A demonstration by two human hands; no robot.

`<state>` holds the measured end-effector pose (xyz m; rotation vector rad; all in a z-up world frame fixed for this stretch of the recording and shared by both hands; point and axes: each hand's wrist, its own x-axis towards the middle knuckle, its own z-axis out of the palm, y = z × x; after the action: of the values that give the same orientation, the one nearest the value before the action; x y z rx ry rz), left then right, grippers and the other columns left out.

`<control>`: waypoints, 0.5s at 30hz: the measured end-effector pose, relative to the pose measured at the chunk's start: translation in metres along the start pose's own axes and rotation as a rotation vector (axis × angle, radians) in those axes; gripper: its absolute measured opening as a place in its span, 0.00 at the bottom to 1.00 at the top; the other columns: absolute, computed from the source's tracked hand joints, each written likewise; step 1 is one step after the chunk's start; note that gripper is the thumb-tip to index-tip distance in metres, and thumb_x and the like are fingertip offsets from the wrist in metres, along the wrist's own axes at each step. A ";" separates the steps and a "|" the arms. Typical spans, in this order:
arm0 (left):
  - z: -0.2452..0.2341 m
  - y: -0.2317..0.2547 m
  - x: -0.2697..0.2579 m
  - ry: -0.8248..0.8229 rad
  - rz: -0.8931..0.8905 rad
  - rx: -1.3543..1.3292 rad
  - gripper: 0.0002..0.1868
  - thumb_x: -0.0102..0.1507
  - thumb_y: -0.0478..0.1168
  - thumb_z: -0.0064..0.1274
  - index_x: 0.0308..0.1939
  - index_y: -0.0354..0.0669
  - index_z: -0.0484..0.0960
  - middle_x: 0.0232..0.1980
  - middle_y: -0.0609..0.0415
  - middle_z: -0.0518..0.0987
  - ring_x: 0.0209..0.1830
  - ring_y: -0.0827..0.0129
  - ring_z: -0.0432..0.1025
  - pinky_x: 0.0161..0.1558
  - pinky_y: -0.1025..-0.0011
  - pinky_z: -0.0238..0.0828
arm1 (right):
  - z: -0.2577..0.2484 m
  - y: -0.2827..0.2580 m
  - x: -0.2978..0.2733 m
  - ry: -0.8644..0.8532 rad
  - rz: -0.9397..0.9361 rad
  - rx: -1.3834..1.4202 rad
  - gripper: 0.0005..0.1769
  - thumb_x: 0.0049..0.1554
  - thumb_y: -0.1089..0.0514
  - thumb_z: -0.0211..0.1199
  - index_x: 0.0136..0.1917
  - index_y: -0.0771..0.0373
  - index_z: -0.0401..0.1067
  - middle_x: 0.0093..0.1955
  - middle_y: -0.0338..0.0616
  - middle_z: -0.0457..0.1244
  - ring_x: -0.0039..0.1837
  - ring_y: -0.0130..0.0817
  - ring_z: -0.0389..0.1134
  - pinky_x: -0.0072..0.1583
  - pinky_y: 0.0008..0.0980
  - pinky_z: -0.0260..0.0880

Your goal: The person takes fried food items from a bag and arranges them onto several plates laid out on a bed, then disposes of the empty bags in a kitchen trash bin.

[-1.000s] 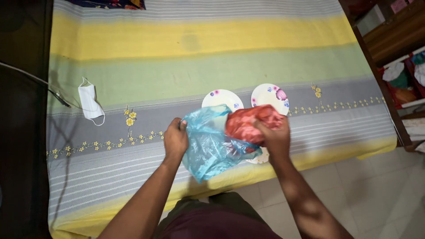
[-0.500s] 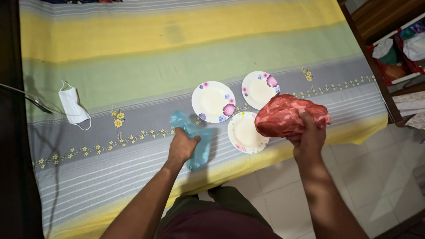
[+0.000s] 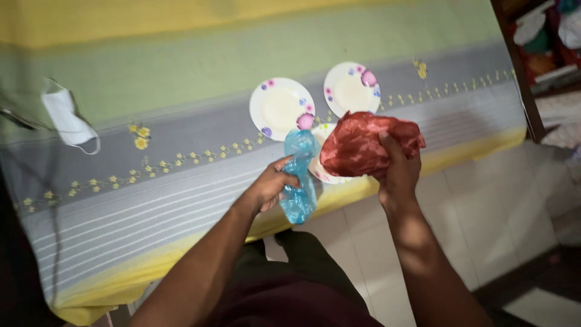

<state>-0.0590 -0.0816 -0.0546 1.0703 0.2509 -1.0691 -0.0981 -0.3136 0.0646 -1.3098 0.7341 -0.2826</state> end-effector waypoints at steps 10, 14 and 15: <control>-0.042 -0.082 0.075 0.264 0.011 0.571 0.32 0.57 0.28 0.50 0.68 0.44 0.77 0.38 0.44 0.79 0.36 0.56 0.72 0.37 0.59 0.67 | -0.058 0.018 0.013 -0.031 -0.074 0.086 0.20 0.59 0.62 0.66 0.64 0.59 0.68 0.59 0.40 0.67 0.59 0.31 0.71 0.55 0.31 0.77; -0.110 -0.137 0.121 0.469 0.291 1.159 0.25 0.56 0.33 0.54 0.59 0.37 0.81 0.52 0.32 0.81 0.55 0.43 0.76 0.59 0.54 0.71 | -0.066 0.035 0.010 -0.014 -0.082 0.058 0.19 0.58 0.64 0.66 0.62 0.61 0.70 0.57 0.39 0.68 0.59 0.29 0.71 0.59 0.32 0.73; -0.120 -0.141 0.120 0.539 0.249 1.185 0.25 0.55 0.34 0.52 0.57 0.38 0.82 0.53 0.32 0.80 0.56 0.41 0.74 0.61 0.53 0.70 | -0.067 0.043 0.008 -0.035 -0.072 0.045 0.18 0.58 0.64 0.67 0.62 0.61 0.70 0.56 0.39 0.68 0.59 0.29 0.70 0.60 0.32 0.72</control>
<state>-0.0760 -0.0641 -0.2737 2.3866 -0.1371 -0.6266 -0.1441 -0.3584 0.0163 -1.2973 0.6486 -0.3312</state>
